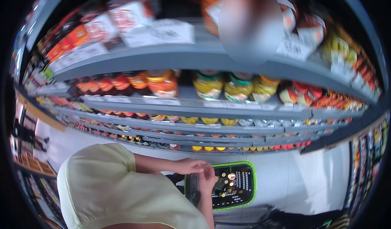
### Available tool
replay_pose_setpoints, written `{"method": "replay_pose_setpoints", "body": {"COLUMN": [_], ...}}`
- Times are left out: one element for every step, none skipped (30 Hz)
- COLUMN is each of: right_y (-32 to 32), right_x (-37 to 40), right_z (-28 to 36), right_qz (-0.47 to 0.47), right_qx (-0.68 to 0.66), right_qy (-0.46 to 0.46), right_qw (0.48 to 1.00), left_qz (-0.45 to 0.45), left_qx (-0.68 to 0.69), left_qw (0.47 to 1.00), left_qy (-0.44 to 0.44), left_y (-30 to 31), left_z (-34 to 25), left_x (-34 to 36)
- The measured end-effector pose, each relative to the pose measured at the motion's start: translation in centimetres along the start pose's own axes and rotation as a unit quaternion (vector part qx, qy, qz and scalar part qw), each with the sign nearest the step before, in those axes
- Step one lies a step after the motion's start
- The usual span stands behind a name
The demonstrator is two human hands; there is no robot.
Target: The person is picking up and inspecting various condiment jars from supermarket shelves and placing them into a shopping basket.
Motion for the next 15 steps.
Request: {"method": "replay_pose_setpoints", "body": {"right_y": [-0.2,-0.5,-0.7,-1.2,-1.5,-2.4,-3.0,-3.5,-4.2,-4.7,-5.2,-5.9,-6.7,-7.4,-7.9], "right_x": [-0.4,-0.9,-1.3,-1.5,-1.5,-0.9,-0.6,-0.3,-0.1,0.7,1.5,2.1,2.8,3.4,3.8], "right_z": [3.9,6.8,10.0,13.0,16.2,20.6,23.6,26.1,28.6,31.4,34.1,36.2,38.2,40.0,41.6], "right_qz": [0.013,0.038,0.044,0.066,0.051,0.075,0.075,0.074,0.091,0.082,0.074,0.079,0.083,0.087,0.085], "right_qx": [0.003,0.026,0.045,0.028,0.08,0.059,0.073,0.104,0.09,0.113,0.135,0.142,0.148,0.138,0.137], "right_qy": [0.039,0.069,0.118,0.151,0.181,0.226,0.267,0.301,0.329,0.369,0.408,0.435,0.462,0.474,0.506], "right_qw": [0.999,0.997,0.991,0.986,0.979,0.969,0.958,0.945,0.935,0.919,0.9,0.885,0.87,0.865,0.848], "left_qz": [-0.02,-0.043,-0.061,-0.087,-0.111,-0.128,-0.144,-0.167,-0.191,-0.214,-0.236,-0.243,-0.268,-0.283,-0.297], "left_qx": [0.004,-0.006,-0.015,-0.02,-0.025,-0.024,-0.025,-0.036,-0.047,-0.073,-0.098,-0.061,-0.076,-0.107,-0.138], "left_qw": [0.998,0.994,0.99,0.983,0.975,0.969,0.962,0.947,0.928,0.915,0.9,0.902,0.873,0.853,0.83], "left_qy": [-0.061,-0.096,-0.13,-0.16,-0.189,-0.21,-0.229,-0.274,-0.317,-0.335,-0.352,-0.351,-0.4,-0.426,-0.451], "left_y": [1.2,2.3,3.3,4.3,5.3,6.3,7.1,7.9,8.6,9.2,9.8,10.4,10.8,11.2,11.6], "left_z": [-3.4,-5.3,-7.1,-9.8,-12.9,-15.2,-17.2,-19.2,-21.0,-22.8,-24.5,-25.6,-27.2,-28.4,-29.3], "left_x": [1.6,2.6,3.7,5.6,7.6,9.3,11.0,12.6,14.4,16.1,17.9,19.3,21.0,22.2,23.3]}}
Point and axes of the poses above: each hand's wrist, its own x-axis away from the middle knuckle, its own y-axis out of the back of the hand, z = x × y, the point moved 7 cm from there along -x, towards the middle knuckle, and after that the axes turned 14 degrees about x, right-handed, at the moved point
